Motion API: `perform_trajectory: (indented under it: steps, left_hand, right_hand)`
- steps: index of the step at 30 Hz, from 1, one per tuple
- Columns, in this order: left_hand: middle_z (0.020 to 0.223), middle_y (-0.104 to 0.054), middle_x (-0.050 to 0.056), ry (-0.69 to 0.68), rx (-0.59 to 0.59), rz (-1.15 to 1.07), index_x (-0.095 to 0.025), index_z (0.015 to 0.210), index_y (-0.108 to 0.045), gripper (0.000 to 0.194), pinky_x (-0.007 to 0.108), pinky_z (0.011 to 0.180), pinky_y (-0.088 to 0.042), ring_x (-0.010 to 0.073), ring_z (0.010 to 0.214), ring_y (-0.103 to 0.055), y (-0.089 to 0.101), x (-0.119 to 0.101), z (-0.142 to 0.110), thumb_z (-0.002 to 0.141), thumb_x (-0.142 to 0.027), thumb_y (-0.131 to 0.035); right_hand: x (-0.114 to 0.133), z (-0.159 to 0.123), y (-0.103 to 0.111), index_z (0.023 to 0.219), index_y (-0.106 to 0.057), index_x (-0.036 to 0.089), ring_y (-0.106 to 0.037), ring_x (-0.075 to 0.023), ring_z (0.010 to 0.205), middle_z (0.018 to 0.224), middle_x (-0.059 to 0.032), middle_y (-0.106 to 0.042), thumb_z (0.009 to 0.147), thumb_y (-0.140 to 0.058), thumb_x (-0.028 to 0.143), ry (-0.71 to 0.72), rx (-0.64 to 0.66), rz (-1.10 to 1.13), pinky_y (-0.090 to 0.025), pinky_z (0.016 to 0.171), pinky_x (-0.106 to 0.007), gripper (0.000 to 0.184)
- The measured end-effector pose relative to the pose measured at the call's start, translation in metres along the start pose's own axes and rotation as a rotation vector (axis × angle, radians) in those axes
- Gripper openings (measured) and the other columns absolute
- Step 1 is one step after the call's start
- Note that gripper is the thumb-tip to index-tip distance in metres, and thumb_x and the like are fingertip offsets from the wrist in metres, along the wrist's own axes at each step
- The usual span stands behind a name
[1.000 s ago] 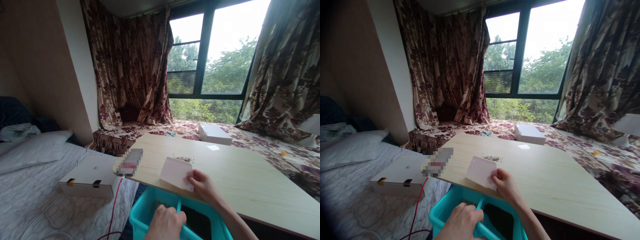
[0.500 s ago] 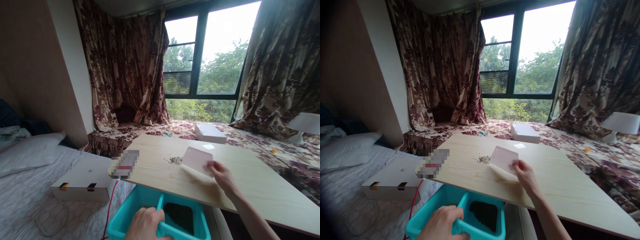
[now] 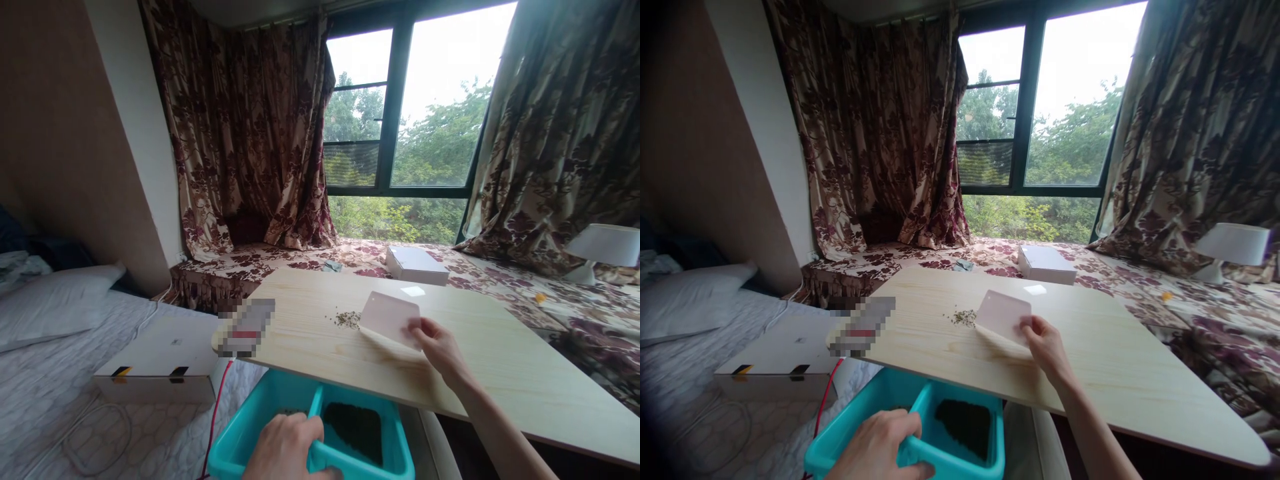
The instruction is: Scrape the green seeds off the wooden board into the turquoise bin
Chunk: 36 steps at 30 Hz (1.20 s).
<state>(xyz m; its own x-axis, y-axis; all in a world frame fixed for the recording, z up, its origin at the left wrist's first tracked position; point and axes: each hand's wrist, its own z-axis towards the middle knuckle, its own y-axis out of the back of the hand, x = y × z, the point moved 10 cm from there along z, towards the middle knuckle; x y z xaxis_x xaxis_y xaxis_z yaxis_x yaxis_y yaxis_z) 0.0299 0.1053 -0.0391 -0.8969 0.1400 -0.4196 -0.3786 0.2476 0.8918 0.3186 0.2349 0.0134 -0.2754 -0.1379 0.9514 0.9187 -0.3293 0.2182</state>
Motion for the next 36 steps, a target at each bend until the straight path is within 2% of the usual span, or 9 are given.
perform_trajectory:
  steps: [4,13,18,24,30,36]
  left_hand:
    - [0.087,-0.063,0.000,-0.005,-0.034,-0.004,-0.023,0.082,-0.061,0.018,0.028,0.077,-0.038,0.0220,0.089,-0.058,0.003,-0.001,-0.001,0.069,-0.034,-0.067]
    - [0.085,-0.063,0.000,-0.013,-0.058,-0.003,-0.023,0.079,-0.060,0.016,0.028,0.076,-0.039,0.0221,0.088,-0.058,0.002,-0.001,-0.001,0.068,-0.032,-0.066]
    - [0.088,-0.064,0.000,-0.002,-0.052,-0.004,-0.023,0.080,-0.061,0.017,0.029,0.078,-0.037,0.0219,0.089,-0.057,0.001,0.000,-0.001,0.068,-0.033,-0.067]
    - [0.087,-0.065,0.001,-0.005,-0.042,-0.009,-0.023,0.081,-0.062,0.017,0.029,0.077,-0.037,0.0228,0.089,-0.058,0.003,-0.001,0.000,0.068,-0.034,-0.067]
    - [0.090,-0.065,0.002,0.018,-0.019,-0.016,-0.023,0.083,-0.062,0.019,0.030,0.078,-0.037,0.0236,0.091,-0.057,0.002,-0.001,-0.001,0.069,-0.035,-0.067]
    - [0.086,-0.064,0.000,-0.015,-0.081,-0.064,-0.023,0.079,-0.061,0.017,0.028,0.076,-0.036,0.0220,0.089,-0.057,0.008,-0.001,-0.004,0.068,-0.033,-0.069]
  right_hand:
    - [0.000,0.002,0.002,0.076,-0.069,0.017,-0.063,-0.0198,0.064,0.073,-0.0058,-0.072,0.061,-0.061,0.035,0.007,-0.024,-0.008,-0.045,0.055,-0.029,0.025]
    - [0.000,-0.001,0.000,0.076,-0.070,0.017,-0.065,-0.0201,0.067,0.076,-0.0058,-0.073,0.062,-0.061,0.033,-0.004,0.023,-0.006,-0.047,0.060,-0.029,0.023]
    - [-0.001,-0.001,0.003,0.078,-0.070,0.016,-0.064,-0.0208,0.068,0.076,-0.0071,-0.073,0.062,-0.062,0.037,0.005,0.006,-0.013,-0.047,0.062,-0.031,0.027]
    - [-0.003,0.001,-0.002,0.074,-0.069,0.017,-0.064,-0.0218,0.070,0.076,-0.0071,-0.073,0.062,-0.060,0.035,0.040,0.025,-0.031,-0.047,0.063,-0.031,0.023]
    - [-0.006,-0.002,0.003,0.077,-0.070,0.018,-0.065,-0.0228,0.071,0.078,-0.0070,-0.074,0.064,-0.061,0.036,0.055,0.004,-0.045,-0.047,0.062,-0.032,0.023]
    - [-0.004,-0.010,-0.005,0.079,-0.070,0.018,-0.066,-0.0229,0.072,0.079,-0.0079,-0.075,0.064,-0.064,0.038,0.006,0.059,0.011,-0.048,0.062,-0.031,0.026]
